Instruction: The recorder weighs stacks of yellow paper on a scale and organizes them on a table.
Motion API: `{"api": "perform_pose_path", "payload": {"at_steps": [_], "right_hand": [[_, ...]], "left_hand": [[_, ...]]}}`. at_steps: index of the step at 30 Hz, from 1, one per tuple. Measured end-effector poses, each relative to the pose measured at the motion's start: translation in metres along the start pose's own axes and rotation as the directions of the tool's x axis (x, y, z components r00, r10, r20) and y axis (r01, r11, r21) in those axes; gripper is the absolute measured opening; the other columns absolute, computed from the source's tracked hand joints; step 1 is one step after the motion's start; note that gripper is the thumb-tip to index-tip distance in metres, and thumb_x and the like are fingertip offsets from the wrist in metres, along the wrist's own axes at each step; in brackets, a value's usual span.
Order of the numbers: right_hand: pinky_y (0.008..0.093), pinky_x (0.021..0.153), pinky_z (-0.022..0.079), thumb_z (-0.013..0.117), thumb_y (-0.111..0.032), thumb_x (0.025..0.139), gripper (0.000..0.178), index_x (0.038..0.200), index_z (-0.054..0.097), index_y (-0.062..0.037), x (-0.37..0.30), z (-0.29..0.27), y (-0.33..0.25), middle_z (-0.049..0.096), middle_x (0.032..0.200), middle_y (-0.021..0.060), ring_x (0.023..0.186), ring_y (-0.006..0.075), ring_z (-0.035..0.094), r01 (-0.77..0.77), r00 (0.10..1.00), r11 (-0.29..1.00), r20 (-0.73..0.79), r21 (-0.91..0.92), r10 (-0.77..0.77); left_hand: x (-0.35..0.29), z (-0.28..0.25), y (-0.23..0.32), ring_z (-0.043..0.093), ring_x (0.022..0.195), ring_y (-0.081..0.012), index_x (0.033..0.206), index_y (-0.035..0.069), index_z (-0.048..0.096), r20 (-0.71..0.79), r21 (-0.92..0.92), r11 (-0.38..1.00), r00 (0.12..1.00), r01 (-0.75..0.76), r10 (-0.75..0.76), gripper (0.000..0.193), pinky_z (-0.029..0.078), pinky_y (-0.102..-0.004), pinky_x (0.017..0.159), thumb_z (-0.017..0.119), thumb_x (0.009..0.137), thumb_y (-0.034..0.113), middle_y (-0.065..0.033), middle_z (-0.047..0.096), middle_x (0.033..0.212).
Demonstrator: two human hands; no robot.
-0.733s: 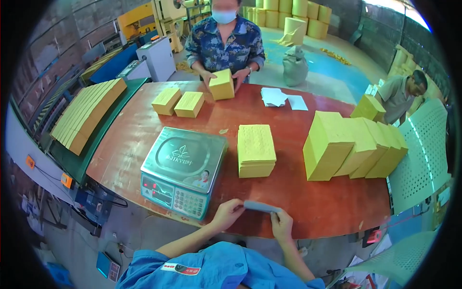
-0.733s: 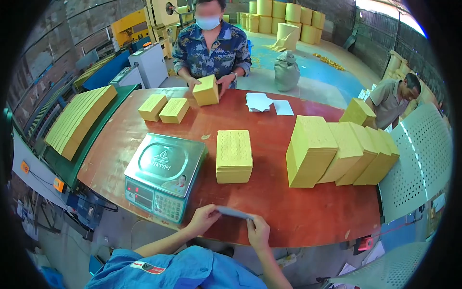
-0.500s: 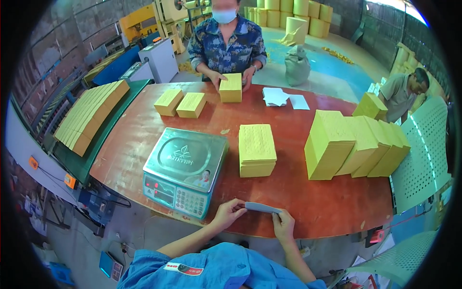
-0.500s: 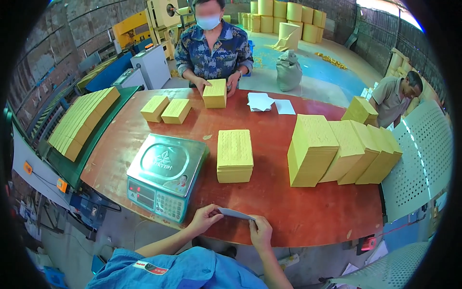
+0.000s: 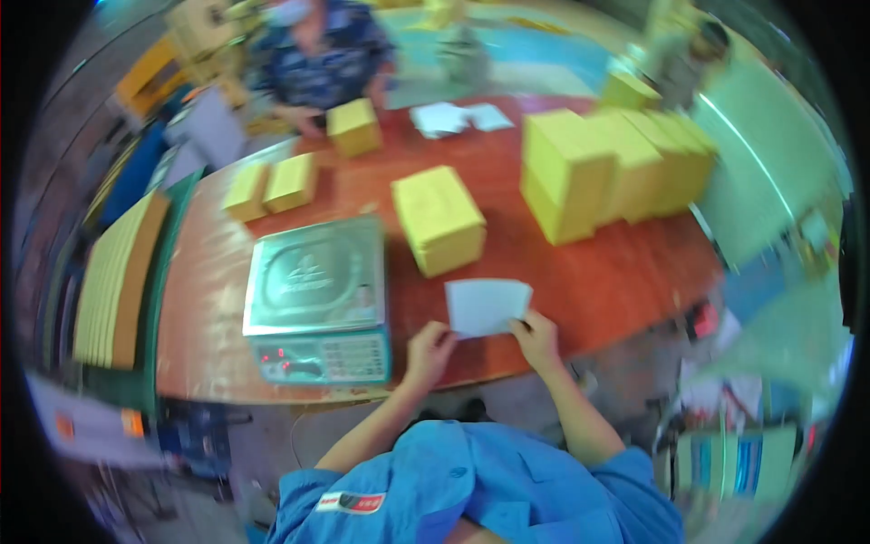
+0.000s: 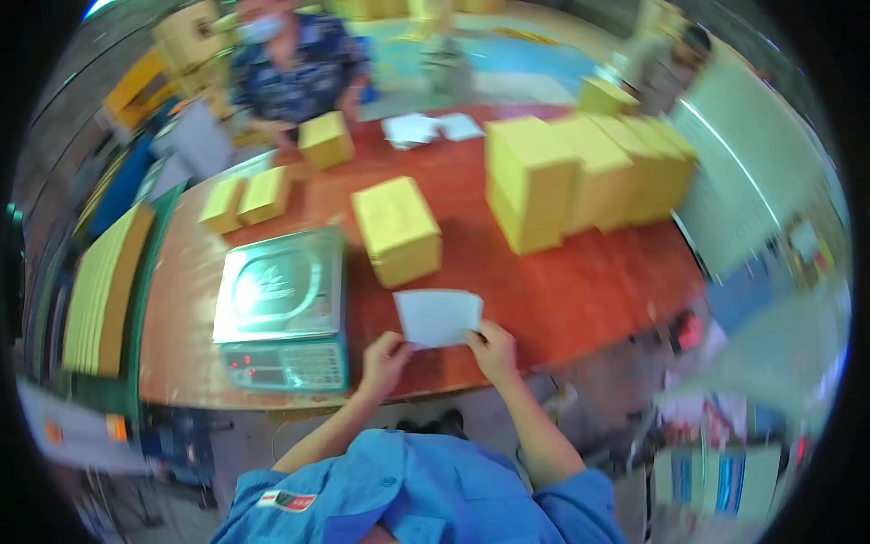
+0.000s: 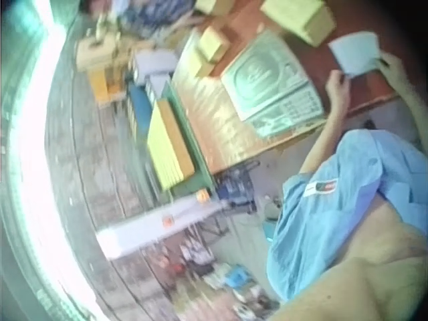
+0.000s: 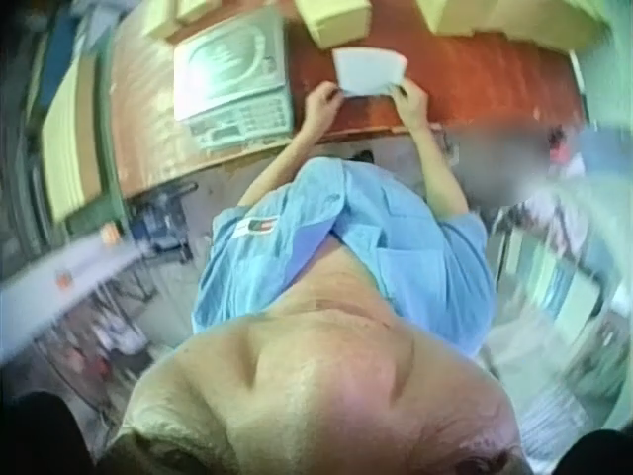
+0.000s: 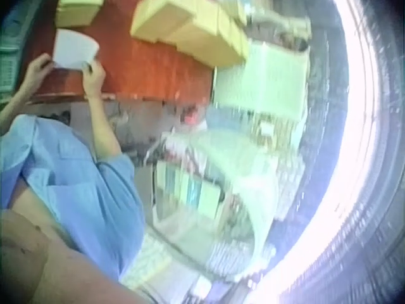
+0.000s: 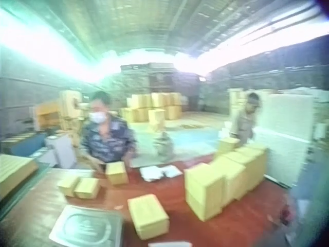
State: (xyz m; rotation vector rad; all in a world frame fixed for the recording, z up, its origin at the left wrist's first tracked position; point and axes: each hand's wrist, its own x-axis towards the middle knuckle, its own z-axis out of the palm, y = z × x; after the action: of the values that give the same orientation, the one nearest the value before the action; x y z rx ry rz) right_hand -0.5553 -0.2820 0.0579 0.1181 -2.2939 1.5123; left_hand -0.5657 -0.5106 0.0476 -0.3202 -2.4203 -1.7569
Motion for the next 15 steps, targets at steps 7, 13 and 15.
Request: {"api": "perform_pose_path", "payload": {"at_steps": [7,13,15], "right_hand": [[0.0265,0.055,0.038,0.063,-0.012,0.092,0.017,0.083,0.059,0.0019,-0.048,0.027,-0.036,0.049,0.066,-0.0015,0.064,0.0051,0.043,-0.276,0.931,0.941,-0.19,0.194,0.312],[0.0272,0.057,0.037,0.061,-0.009,0.093,0.02,0.078,0.052,0.0012,-0.109,0.023,-0.071,0.046,0.066,0.0012,0.065,0.0066,0.041,-0.417,0.87,0.897,-0.224,0.145,0.44],[0.0265,0.059,0.039,0.06,-0.008,0.093,0.014,0.084,0.056,0.0015,-0.126,0.022,-0.07,0.049,0.069,0.001,0.067,0.0063,0.044,-0.419,0.873,0.901,-0.222,0.115,0.434]], "left_hand": [[0.005,-0.015,0.0,0.061,0.067,-0.0102,0.087,0.002,0.059,0.163,-0.247,0.948,0.973,0.199,-0.162,0.009,0.048,-0.0242,0.059,0.059,0.094,0.007,-0.005,0.065,0.077],[-0.042,-0.034,0.021,0.067,0.065,-0.0156,0.089,0.004,0.053,0.435,-0.438,0.702,0.815,0.562,-0.382,0.009,0.05,-0.0246,0.052,0.055,0.096,0.009,-0.0096,0.067,0.081],[-0.054,-0.041,0.027,0.067,0.064,-0.0156,0.089,0.004,0.052,0.453,-0.447,0.664,0.792,0.6,-0.41,0.008,0.05,-0.025,0.05,0.054,0.096,0.009,-0.0103,0.067,0.081]]}}
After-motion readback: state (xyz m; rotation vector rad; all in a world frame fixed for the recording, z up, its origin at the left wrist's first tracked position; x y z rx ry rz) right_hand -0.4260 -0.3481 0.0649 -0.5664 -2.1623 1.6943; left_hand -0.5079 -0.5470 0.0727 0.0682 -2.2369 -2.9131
